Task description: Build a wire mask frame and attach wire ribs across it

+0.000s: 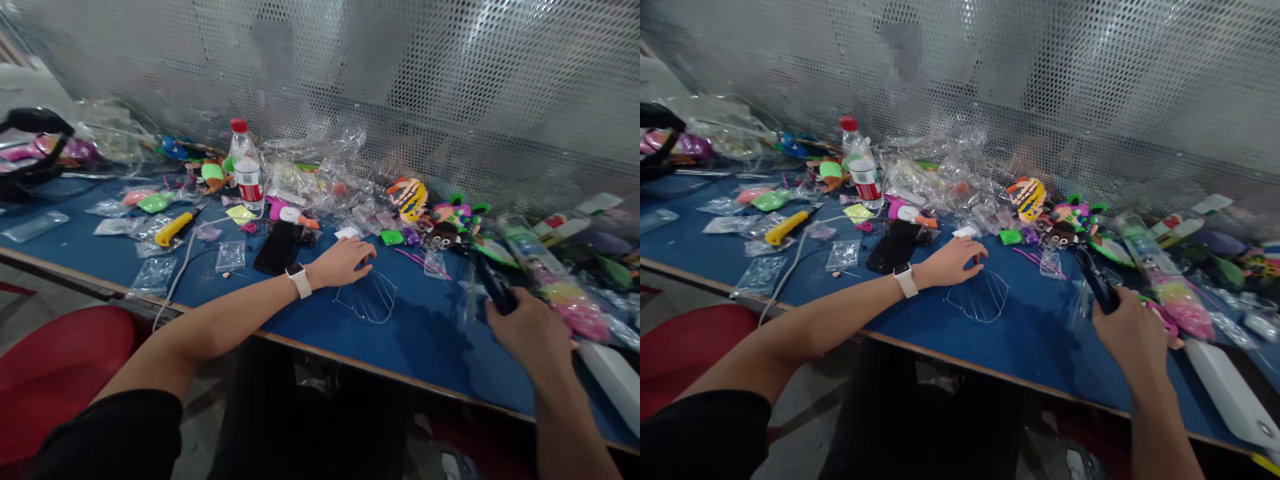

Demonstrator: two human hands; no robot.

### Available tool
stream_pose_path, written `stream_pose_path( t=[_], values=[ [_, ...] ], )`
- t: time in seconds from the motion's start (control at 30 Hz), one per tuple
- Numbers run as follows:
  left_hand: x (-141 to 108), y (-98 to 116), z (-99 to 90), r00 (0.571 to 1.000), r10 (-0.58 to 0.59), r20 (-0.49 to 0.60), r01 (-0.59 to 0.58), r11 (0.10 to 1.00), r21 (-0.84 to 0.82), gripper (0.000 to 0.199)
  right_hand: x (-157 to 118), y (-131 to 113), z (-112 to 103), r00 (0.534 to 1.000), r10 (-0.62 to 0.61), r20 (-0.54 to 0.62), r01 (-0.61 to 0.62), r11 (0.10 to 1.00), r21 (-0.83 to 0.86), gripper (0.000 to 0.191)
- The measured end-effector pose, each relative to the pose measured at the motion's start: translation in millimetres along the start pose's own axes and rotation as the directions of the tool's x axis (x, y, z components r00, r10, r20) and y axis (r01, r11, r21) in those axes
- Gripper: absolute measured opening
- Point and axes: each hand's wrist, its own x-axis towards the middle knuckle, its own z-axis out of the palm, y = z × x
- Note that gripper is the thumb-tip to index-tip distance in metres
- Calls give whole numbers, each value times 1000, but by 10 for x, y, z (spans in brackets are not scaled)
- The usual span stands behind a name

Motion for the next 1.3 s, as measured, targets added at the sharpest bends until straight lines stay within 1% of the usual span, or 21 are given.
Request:
stream_pose_path(
  t=[0.03,0.1,0.2,0.3,0.4,0.53,0.6,0.67,0.7,0.73,0.77,0.83,0.9,1.0,1.07,1.1,1.13,1.2,1.23,1.27,1.3],
  values=[
    [2,-3,1,1000,9,-13,-9,1000,1,13,-54,-41,-38,999,34,3,-34,999,-10,56],
    [10,-8,2,999,26,-36,-25,1000,6,11,-155,-121,-126,993,109,-34,-109,994,-4,61],
    [27,-12,3,999,33,-43,-31,999,31,23,-266,-207,-257,984,151,-89,-149,988,36,64],
    [38,-8,3,999,16,-46,-14,999,35,29,-327,-266,-349,960,206,-191,-195,978,74,65],
    [37,15,-9,997,-27,-77,26,1000,-7,24,-350,-324,-394,916,242,-320,-202,967,155,59],
    [28,65,-47,996,-50,-78,46,998,-52,13,-295,-397,-395,878,200,-436,-111,969,221,47],
    [28,82,-70,996,-50,-69,44,996,-81,16,-228,-456,-387,853,194,-485,-56,957,284,38],
    [29,87,-96,995,-61,-77,49,988,-144,21,-145,-549,-389,828,203,-523,24,919,394,24],
    [29,86,-110,994,-64,-86,48,983,-179,22,-101,-604,-393,818,209,-536,78,883,463,18],
    [29,82,-125,994,-62,-94,41,977,-207,22,-59,-660,-400,804,218,-553,117,854,507,16],
    [27,77,-141,993,-54,-101,31,975,-221,21,-20,-712,-407,804,208,-556,144,840,523,17],
    [24,64,-170,994,-33,-100,13,980,-196,19,36,-786,-415,794,184,-579,214,807,550,19],
    [22,51,-187,997,-26,-76,16,990,-137,17,54,-811,-406,824,155,-545,253,760,599,21],
    [24,41,-181,999,-17,-41,14,997,-74,17,14,-790,-349,885,118,-451,234,724,649,20],
    [27,36,-164,999,-18,-45,14,996,-86,17,-28,-779,-286,914,99,-394,218,700,680,19],
    [27,32,-155,998,-29,-59,22,993,-116,18,-46,-784,-251,927,89,-365,216,668,712,19],
    [28,27,-148,996,-50,-78,36,986,-164,18,-63,-800,-215,941,75,-330,216,619,755,20],
    [28,16,-136,989,-108,-97,70,941,-330,15,-93,-866,-150,969,21,-247,205,492,846,24],
    [28,11,-130,988,-128,-85,78,894,-440,10,-108,-917,-123,978,-21,-210,197,440,876,25],
    [28,9,-123,989,-133,-57,79,827,-557,6,-123,-979,-101,981,-67,-184,195,413,890,25],
    [29,8,-112,992,-124,-24,77,742,-666,12,-139,-1048,-83,977,-124,-175,211,405,890,24]
  ],
)
